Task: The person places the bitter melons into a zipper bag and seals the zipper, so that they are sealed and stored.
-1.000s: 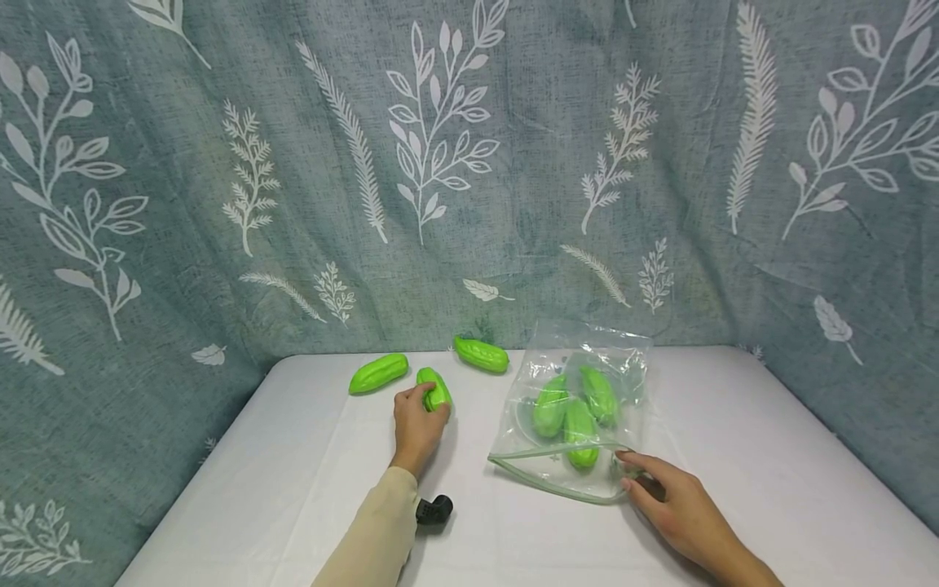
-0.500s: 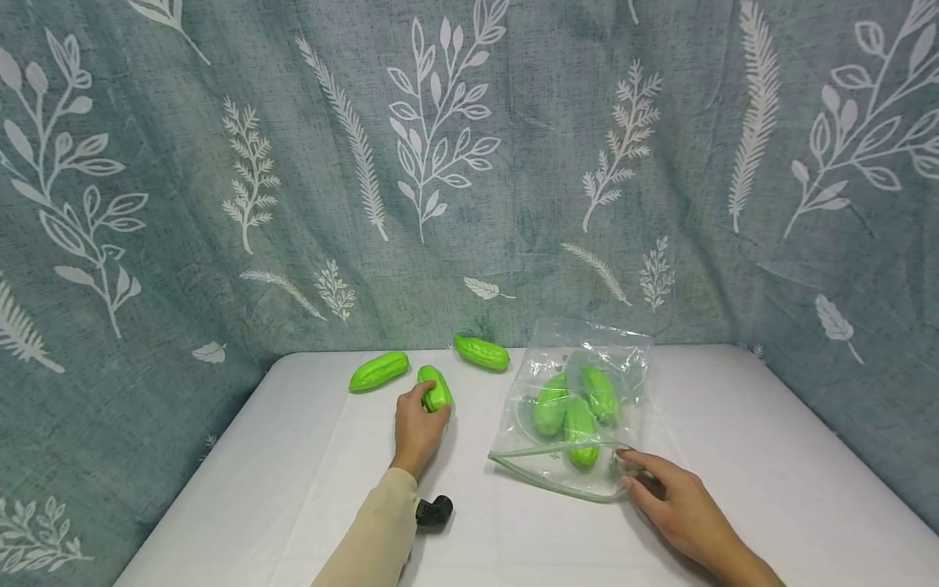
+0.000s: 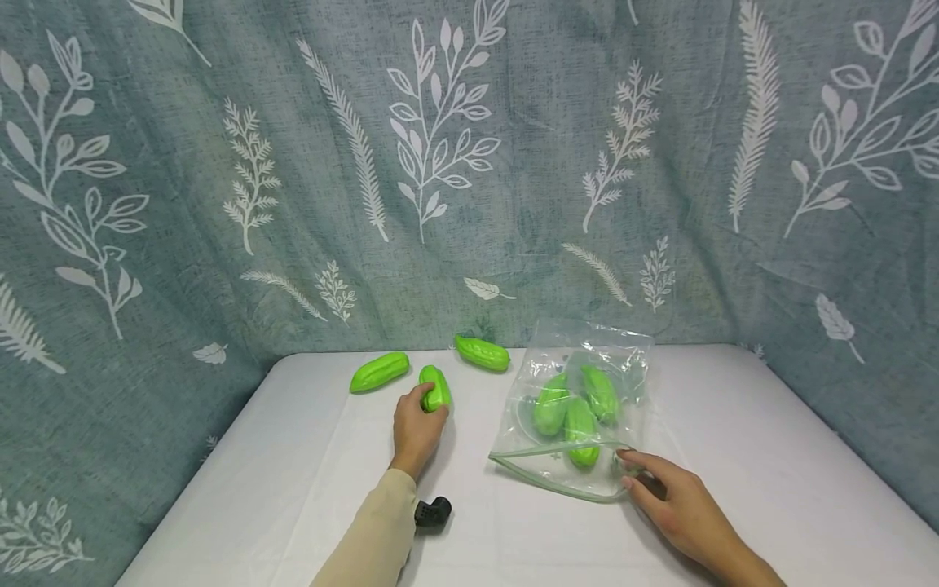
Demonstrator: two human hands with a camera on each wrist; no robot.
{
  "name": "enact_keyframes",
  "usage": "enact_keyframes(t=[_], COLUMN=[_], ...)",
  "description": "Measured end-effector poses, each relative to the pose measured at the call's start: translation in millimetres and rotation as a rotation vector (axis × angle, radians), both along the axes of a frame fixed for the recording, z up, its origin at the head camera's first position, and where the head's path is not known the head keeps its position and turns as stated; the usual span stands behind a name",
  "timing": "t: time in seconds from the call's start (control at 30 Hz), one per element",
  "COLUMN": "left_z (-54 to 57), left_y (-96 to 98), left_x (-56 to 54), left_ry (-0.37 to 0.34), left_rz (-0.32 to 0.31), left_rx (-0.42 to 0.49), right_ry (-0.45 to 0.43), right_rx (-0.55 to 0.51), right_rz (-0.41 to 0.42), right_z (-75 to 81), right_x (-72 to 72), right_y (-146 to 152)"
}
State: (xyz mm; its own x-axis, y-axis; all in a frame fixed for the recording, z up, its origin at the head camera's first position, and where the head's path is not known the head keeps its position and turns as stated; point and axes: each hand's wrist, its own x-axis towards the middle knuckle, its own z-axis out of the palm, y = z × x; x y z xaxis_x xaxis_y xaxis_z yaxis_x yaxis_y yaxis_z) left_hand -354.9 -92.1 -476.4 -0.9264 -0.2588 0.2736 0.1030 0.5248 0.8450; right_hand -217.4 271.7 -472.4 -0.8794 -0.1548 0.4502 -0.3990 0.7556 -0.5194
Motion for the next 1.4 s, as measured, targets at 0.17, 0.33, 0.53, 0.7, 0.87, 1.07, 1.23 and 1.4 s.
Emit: enact_keyframes(t=[0.17, 0.33, 0.53, 0.7, 0.87, 1.07, 1.23, 1.4], left_z=[1.9, 4.4, 4.7, 6.0, 8.7, 12.8, 19.6, 23.3], left_y=[-1.0, -2.4, -2.7, -4.4, -5.4, -6.0, -5.8, -4.9], left_x=[1.0, 2.7, 9.1, 11.9, 19.1, 27.9, 33.9, 44.4], left_ry=[0.008, 0.042, 0.060, 0.076, 0.051, 0.005, 0.005, -0.009], left_rz=[-0.006, -0.020, -0.034, -0.023, -0.021, -0.040, -0.069, -0.072], left_rx=[-0.003, 0.018, 0.036, 0.041, 0.077, 0.097, 0.099, 0.093], right_ry=[-0.005, -0.012, -0.010, -0.004, -0.006, -0.003, 0.001, -0.012], right_rx=[-0.004, -0.005, -0.005, -0.005, 0.003, 0.002, 0.005, -0.004], right_rz=[-0.001, -0.005, -0.003, -0.008, -0.005, 0.000, -0.006, 0.000], right_z=[-0.6, -1.3, 0.3, 0.0, -2.8, -2.3, 0.4, 0.2], right_x=[0.2, -1.0, -0.8, -0.2, -1.4, -2.0, 0.2, 0.4], right_y=[0, 0, 0, 0, 1, 2, 1, 0])
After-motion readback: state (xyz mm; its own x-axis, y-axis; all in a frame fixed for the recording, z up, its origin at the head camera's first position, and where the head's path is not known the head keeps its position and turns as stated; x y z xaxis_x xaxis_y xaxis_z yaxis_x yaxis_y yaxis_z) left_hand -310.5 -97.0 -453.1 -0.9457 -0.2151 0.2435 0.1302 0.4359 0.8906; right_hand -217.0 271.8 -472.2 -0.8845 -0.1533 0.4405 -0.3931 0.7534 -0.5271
